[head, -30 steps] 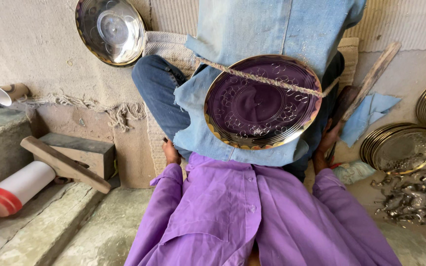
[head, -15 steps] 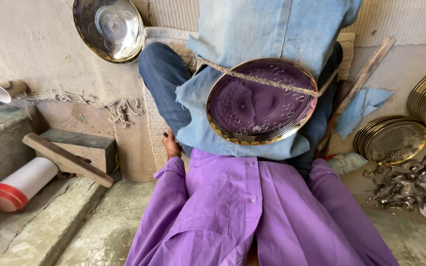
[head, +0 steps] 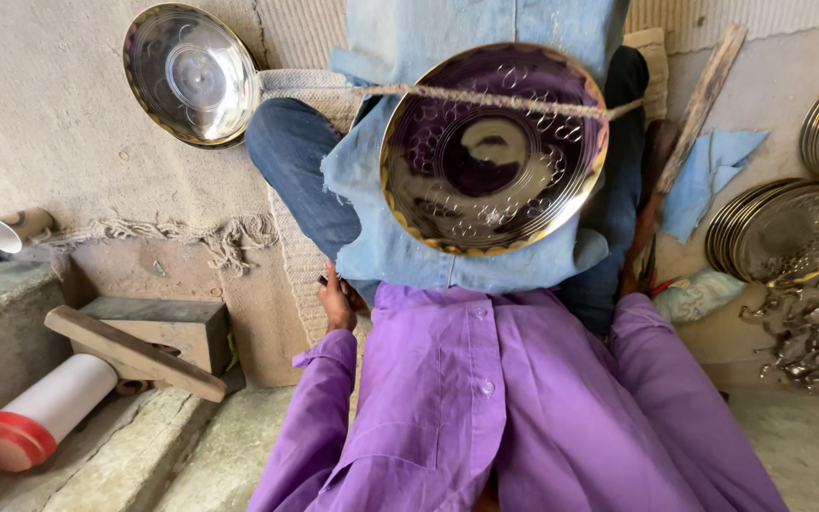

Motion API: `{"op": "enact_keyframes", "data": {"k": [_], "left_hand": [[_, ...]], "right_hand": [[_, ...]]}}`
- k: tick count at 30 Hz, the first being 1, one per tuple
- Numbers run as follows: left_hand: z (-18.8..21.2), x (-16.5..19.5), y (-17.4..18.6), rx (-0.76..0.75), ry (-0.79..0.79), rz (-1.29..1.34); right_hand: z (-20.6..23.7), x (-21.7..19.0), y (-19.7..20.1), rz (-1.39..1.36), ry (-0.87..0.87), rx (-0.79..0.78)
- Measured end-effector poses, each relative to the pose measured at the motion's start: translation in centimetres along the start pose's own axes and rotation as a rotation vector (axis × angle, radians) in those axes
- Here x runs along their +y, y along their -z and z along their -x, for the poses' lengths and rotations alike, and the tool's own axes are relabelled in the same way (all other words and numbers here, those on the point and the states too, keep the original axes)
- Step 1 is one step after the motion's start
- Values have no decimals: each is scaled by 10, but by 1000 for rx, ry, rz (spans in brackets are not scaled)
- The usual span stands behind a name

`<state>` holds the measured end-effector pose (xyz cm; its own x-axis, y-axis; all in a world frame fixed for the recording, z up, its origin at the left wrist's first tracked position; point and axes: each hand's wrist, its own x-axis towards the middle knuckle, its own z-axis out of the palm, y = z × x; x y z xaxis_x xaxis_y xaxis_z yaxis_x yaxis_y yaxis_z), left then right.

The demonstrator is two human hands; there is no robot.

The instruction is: The person sits on the floor with a decorative brass plate resting on their lap and hammers a small punch along the embossed pattern to chase and define the design. They reposition the punch around the plate and briefly lift the plate before resuming hammering.

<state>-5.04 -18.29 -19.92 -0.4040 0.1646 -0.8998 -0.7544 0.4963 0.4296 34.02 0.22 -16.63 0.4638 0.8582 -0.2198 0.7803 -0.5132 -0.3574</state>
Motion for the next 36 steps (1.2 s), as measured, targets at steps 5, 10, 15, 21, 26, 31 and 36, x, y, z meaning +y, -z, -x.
{"op": "enact_keyframes", "data": {"k": [5,10,15,21,26,31,36], "left_hand": [[-3,2,-9,-8,-63,8],[-1,-1,-10,-1,-82,0],[-2,1,-13,18,-70,-6],[-6,-2,-12,-8,-111,15],[-11,-3,-11,-7,-131,6],[-12,0,-10,25,-130,-12],[-4,5,-15,42,-129,30]], "right_hand": [[5,-3,3,-12,-18,23],[22,11,12,1,-67,20],[32,24,19,7,-105,26],[26,21,13,-27,-64,39],[11,6,7,-48,43,30],[-7,-14,-2,-90,165,34],[-9,-15,-8,-136,231,52]]}}
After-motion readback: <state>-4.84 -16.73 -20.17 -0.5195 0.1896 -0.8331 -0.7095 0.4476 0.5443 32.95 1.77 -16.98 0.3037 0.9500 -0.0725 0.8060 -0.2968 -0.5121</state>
